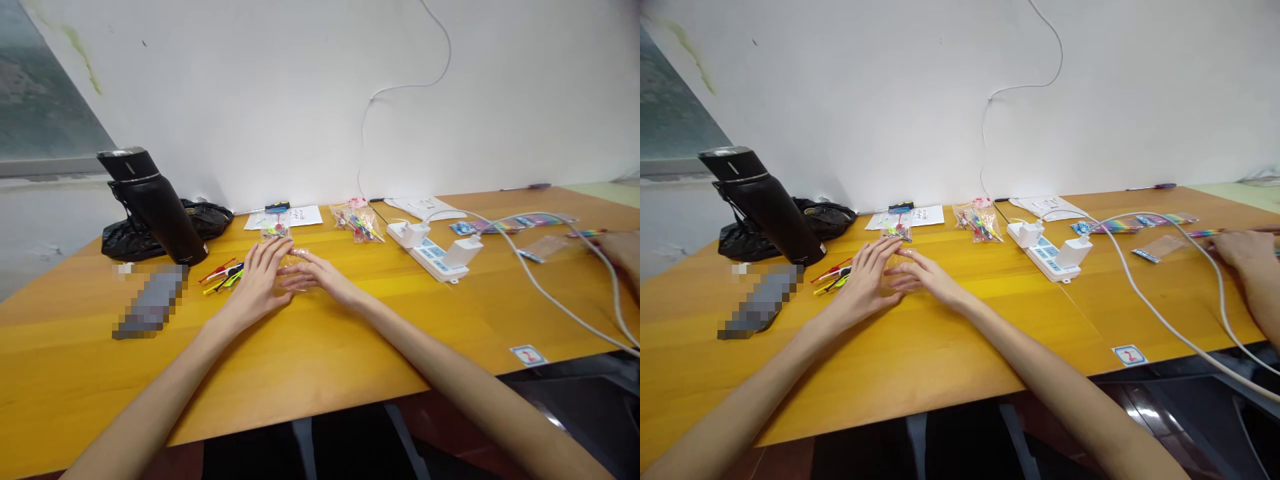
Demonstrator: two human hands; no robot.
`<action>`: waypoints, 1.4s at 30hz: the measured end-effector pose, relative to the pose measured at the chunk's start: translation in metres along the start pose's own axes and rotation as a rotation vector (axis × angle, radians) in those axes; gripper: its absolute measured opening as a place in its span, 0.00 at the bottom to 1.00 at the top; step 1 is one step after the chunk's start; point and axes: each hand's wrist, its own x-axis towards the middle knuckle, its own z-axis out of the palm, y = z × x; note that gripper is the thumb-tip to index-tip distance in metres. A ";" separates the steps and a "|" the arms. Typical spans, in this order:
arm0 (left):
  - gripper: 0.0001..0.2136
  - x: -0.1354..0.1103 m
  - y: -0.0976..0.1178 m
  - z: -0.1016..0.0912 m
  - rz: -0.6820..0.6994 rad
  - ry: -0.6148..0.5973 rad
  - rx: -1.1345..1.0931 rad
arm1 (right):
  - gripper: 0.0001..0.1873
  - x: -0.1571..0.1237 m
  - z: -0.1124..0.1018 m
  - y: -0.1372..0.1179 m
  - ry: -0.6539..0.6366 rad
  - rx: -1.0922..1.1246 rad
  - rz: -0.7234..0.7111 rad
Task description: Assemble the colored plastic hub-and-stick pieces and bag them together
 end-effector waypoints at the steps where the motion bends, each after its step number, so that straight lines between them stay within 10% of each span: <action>1: 0.42 0.000 -0.002 0.001 -0.010 -0.013 -0.002 | 0.29 0.000 0.001 0.000 -0.015 -0.012 0.003; 7: 0.31 -0.003 -0.018 0.003 -0.161 -0.026 -0.107 | 0.24 0.002 -0.003 -0.003 -0.036 -0.072 -0.024; 17: 0.23 0.003 -0.019 0.001 -0.312 0.130 -0.421 | 0.16 0.015 -0.042 0.017 0.434 -0.145 -0.148; 25: 0.23 0.013 -0.015 -0.010 -0.477 0.512 -0.834 | 0.17 0.065 -0.012 0.050 0.259 -0.747 -0.295; 32: 0.24 0.009 -0.028 -0.004 -0.533 0.591 -0.854 | 0.12 0.132 0.012 0.062 -0.036 -0.656 -0.351; 42: 0.22 0.010 -0.022 -0.001 -0.531 0.616 -0.832 | 0.09 0.142 -0.002 0.064 -0.025 -0.370 -0.245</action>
